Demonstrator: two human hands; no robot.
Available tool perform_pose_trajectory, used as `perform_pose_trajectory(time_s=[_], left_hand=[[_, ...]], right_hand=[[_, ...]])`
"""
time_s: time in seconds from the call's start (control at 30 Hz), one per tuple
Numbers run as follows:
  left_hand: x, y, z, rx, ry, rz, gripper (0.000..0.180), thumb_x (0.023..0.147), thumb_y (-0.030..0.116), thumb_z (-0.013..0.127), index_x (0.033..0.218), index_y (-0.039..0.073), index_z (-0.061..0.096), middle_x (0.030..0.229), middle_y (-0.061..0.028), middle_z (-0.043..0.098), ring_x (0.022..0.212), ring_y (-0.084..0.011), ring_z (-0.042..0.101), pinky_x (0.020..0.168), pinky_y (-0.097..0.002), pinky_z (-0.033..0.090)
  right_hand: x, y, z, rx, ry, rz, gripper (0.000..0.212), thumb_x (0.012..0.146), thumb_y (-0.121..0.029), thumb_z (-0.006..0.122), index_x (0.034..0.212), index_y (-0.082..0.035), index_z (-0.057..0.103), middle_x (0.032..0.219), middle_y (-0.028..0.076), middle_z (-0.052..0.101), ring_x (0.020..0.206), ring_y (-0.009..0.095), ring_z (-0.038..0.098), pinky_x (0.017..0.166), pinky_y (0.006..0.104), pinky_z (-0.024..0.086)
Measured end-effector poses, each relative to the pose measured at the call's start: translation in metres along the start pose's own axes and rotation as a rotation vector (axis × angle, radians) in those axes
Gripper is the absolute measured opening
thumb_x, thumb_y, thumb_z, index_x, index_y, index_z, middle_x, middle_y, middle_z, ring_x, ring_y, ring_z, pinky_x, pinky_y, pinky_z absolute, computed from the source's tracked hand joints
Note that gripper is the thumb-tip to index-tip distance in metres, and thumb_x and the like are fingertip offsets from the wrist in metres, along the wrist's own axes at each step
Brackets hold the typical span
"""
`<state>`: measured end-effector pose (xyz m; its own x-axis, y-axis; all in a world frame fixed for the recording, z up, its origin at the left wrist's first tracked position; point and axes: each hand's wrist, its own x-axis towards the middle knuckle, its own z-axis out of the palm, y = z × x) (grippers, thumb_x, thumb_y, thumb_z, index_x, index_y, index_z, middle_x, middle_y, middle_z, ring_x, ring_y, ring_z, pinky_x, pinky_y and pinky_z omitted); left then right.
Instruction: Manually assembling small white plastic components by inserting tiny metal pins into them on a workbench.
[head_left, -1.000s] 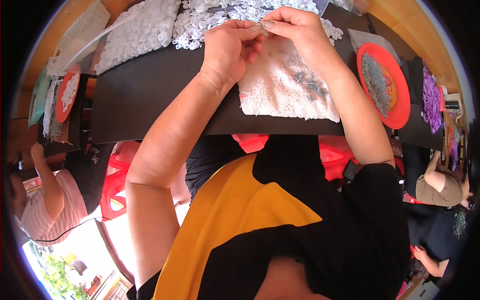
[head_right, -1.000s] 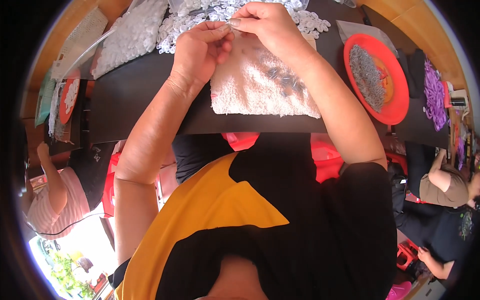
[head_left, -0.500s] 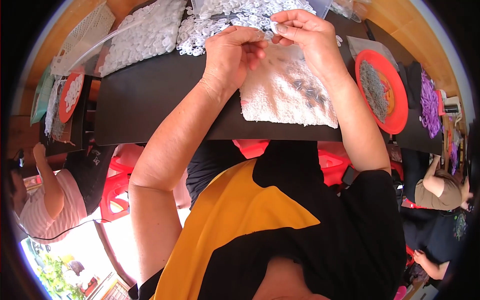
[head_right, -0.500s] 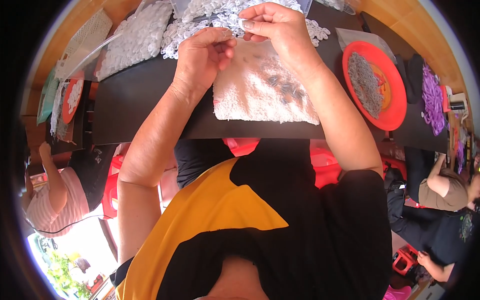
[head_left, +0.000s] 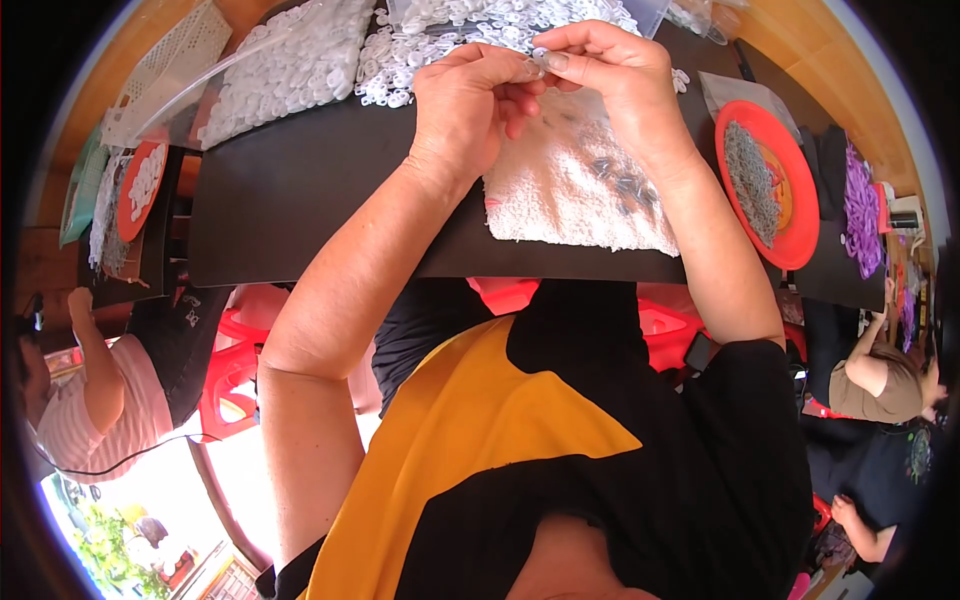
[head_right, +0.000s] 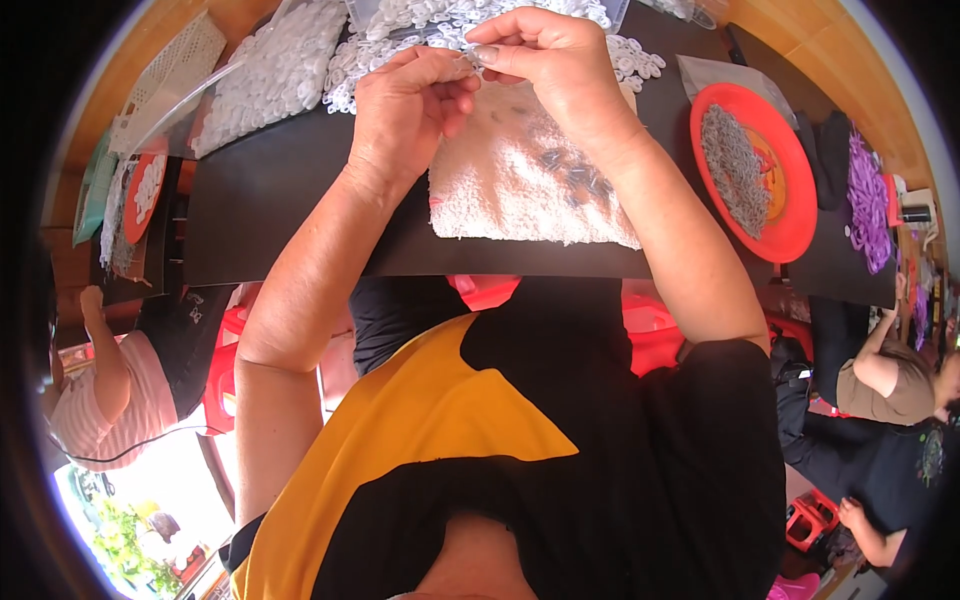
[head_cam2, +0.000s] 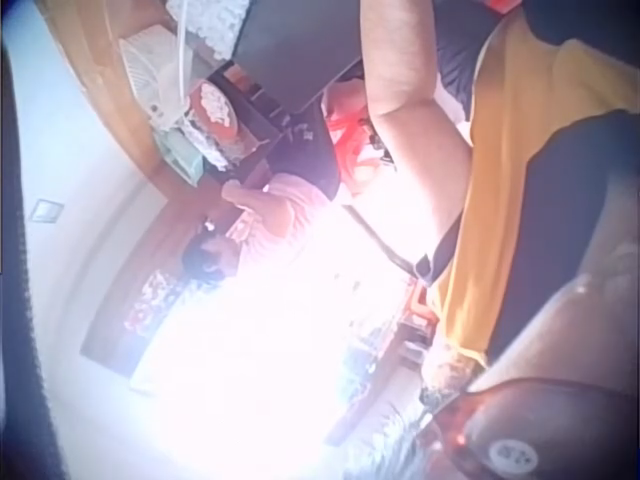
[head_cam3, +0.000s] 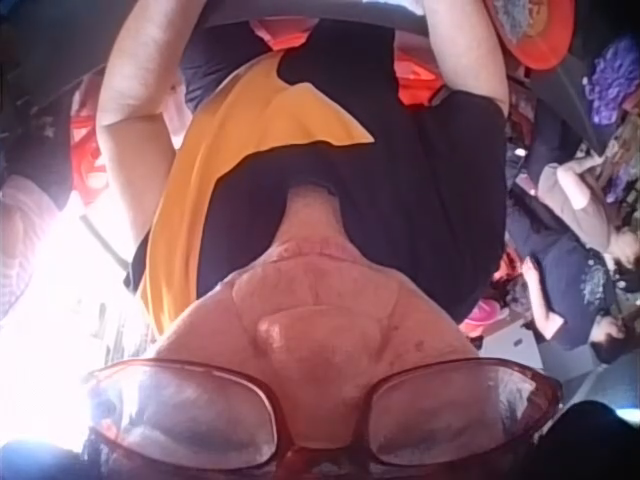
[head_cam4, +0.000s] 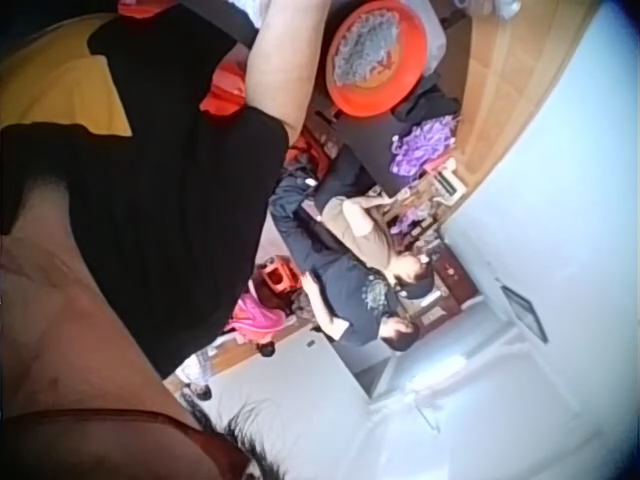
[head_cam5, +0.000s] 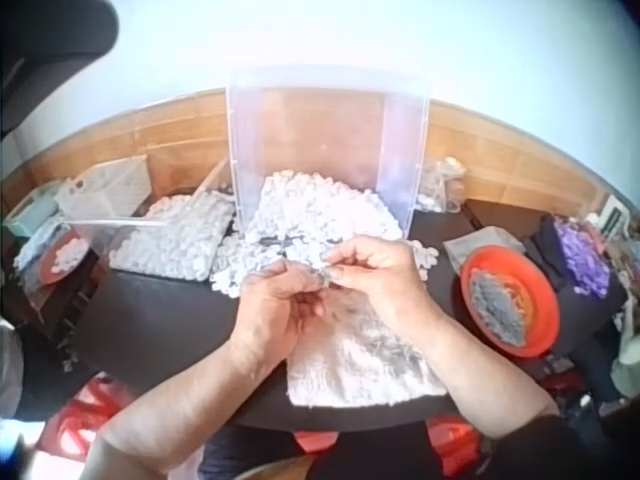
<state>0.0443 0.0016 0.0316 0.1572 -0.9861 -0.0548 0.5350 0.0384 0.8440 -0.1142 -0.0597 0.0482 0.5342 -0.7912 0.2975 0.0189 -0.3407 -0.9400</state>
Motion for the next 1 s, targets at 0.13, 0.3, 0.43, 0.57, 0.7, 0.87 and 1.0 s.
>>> perform_pose_trajectory(time_s=[0.13,0.3,0.43,0.57,0.7,0.87,1.0], left_hand=[[-0.003,0.001,0.006,0.034,-0.04,0.061,0.011,0.08,-0.002,0.067,0.088,-0.005,0.06,0.075,-0.0133,0.066,0.056,-0.0172,0.061,0.043,-0.0259,0.044],[-0.006,-0.002,0.009,0.123,-0.087,0.192,0.021,0.078,-0.008,0.069,0.096,-0.006,0.06,0.079,-0.0117,0.067,0.059,-0.0148,0.062,0.044,-0.0239,0.045],[-0.006,-0.004,0.01,0.256,-0.183,0.255,0.025,0.077,-0.008,0.071,0.1,-0.005,0.062,0.081,-0.0108,0.068,0.061,-0.012,0.063,0.045,-0.021,0.045],[-0.009,-0.003,0.012,0.301,-0.181,0.292,0.025,0.076,-0.008,0.073,0.098,-0.004,0.063,0.081,-0.0099,0.068,0.061,-0.0103,0.063,0.044,-0.0194,0.045],[-0.01,-0.003,0.013,0.29,-0.161,0.311,0.025,0.076,-0.008,0.073,0.098,-0.004,0.063,0.08,-0.0094,0.068,0.061,-0.0101,0.063,0.044,-0.019,0.045],[-0.012,-0.001,0.014,0.332,-0.169,0.333,0.024,0.077,-0.009,0.071,0.099,-0.005,0.064,0.08,-0.0086,0.067,0.061,-0.0099,0.062,0.045,-0.019,0.045],[-0.011,-0.002,0.013,0.244,-0.195,0.328,0.023,0.078,-0.011,0.068,0.1,-0.005,0.065,0.079,-0.0076,0.066,0.059,-0.0092,0.061,0.045,-0.0193,0.044]], right_hand=[[0.002,-0.005,-0.006,0.052,0.037,0.049,0.021,0.088,-0.003,0.059,0.108,0.002,0.066,0.095,0.007,0.067,0.086,0.014,0.064,0.078,0.0254,0.049],[0.001,-0.032,-0.006,0.25,0.018,0.241,0.011,0.082,0.003,0.063,0.093,0.002,0.062,0.081,0.006,0.065,0.074,0.013,0.062,0.067,0.0252,0.049],[0.001,-0.037,-0.014,0.217,-0.077,0.24,0.018,0.083,0.002,0.061,0.101,0.003,0.059,0.087,0.007,0.065,0.077,0.016,0.064,0.068,0.028,0.051],[0.003,-0.021,-0.024,0.214,-0.153,0.194,0.015,0.086,-0.008,0.062,0.098,0.001,0.063,0.085,0.008,0.066,0.077,0.015,0.064,0.07,0.0274,0.05],[-0.001,-0.02,-0.031,0.134,-0.281,0.238,0.022,0.089,-0.021,0.063,0.099,-0.001,0.063,0.087,0.004,0.066,0.079,0.01,0.062,0.071,0.0227,0.048],[-0.004,-0.023,-0.027,0.084,-0.279,0.187,0.02,0.09,-0.02,0.062,0.095,0.0,0.063,0.081,0.003,0.065,0.074,0.01,0.062,0.069,0.0223,0.048],[-0.004,-0.02,-0.028,0.042,-0.207,0.135,0.019,0.09,-0.019,0.062,0.092,-0.001,0.064,0.078,0.003,0.065,0.07,0.01,0.061,0.067,0.0222,0.048]])
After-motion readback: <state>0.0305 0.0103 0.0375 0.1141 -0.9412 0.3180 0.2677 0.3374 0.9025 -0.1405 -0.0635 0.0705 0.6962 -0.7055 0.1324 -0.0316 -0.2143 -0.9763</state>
